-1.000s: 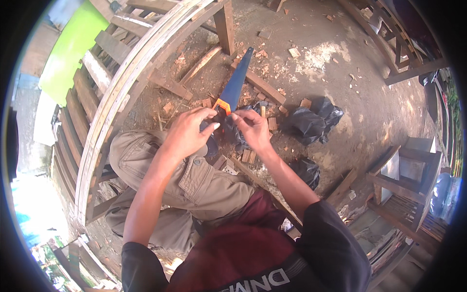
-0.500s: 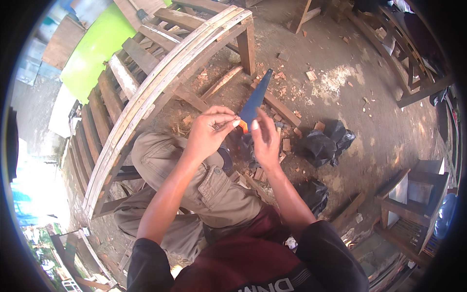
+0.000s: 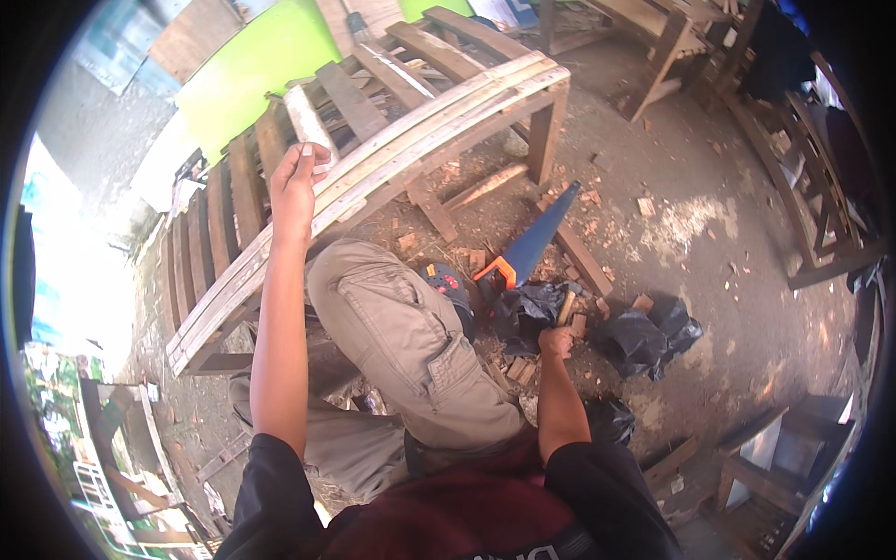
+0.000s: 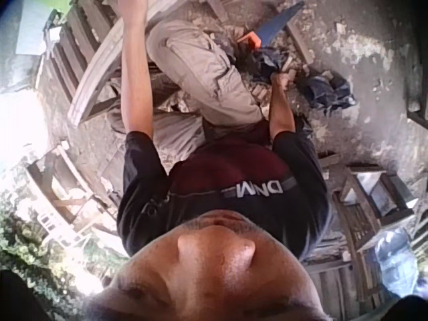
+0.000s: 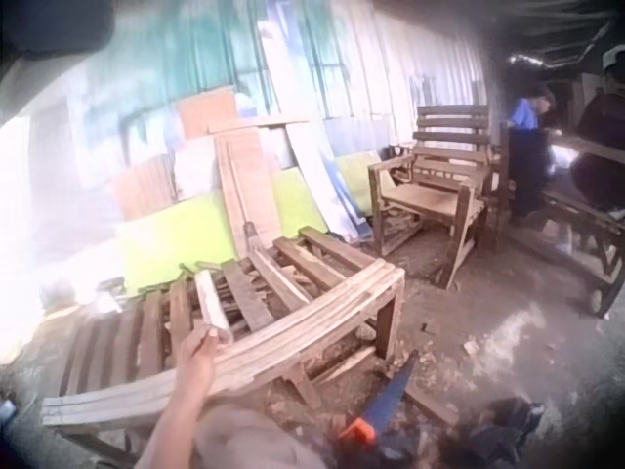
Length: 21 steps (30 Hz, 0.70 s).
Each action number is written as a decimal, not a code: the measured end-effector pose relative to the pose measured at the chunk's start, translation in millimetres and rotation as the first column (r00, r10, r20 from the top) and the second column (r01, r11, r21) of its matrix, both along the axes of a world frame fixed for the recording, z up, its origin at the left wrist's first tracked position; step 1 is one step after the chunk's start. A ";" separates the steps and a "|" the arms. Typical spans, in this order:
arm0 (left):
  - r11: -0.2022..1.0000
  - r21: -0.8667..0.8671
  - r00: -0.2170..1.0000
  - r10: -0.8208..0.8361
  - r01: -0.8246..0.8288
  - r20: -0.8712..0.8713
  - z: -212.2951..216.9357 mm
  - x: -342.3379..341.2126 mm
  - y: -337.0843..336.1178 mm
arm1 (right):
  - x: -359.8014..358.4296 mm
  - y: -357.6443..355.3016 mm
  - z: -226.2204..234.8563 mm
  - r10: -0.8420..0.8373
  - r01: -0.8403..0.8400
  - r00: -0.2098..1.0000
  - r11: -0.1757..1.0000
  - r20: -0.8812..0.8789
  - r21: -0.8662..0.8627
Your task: The person splits a thin wooden strip with a knife, then places it on a wooden pallet. They use a hammer to drive nails into the strip, securing it to the pallet structure.
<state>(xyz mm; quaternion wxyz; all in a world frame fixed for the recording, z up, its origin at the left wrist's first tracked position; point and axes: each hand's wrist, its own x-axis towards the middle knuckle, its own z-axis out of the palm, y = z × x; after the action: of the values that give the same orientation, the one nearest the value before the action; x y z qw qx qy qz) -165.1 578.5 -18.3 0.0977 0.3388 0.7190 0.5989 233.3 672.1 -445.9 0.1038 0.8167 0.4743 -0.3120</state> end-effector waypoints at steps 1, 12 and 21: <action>0.994 -0.063 0.986 0.080 -0.090 -0.145 -7.6 -19.5 -8.0 | 6.4 1.9 -11.3 0.020 -0.020 1.000 0.999 -0.013 0.026; 0.909 -0.234 0.858 0.204 -0.345 -0.471 -65.4 -60.9 -64.6 | 40.7 12.8 1.2 0.148 0.078 0.944 0.770 -0.296 0.633; 0.955 -0.088 0.853 0.209 -0.283 -0.478 -67.6 -50.9 -85.4 | -130.0 3.7 271.7 0.518 0.366 0.124 0.769 -0.847 0.524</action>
<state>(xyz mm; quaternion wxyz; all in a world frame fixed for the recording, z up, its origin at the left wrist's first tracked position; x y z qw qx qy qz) -215.9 493.1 -85.9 -0.1282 0.3682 0.8033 0.4503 103.4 675.8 -174.2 -0.4991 0.3500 0.5372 -0.5829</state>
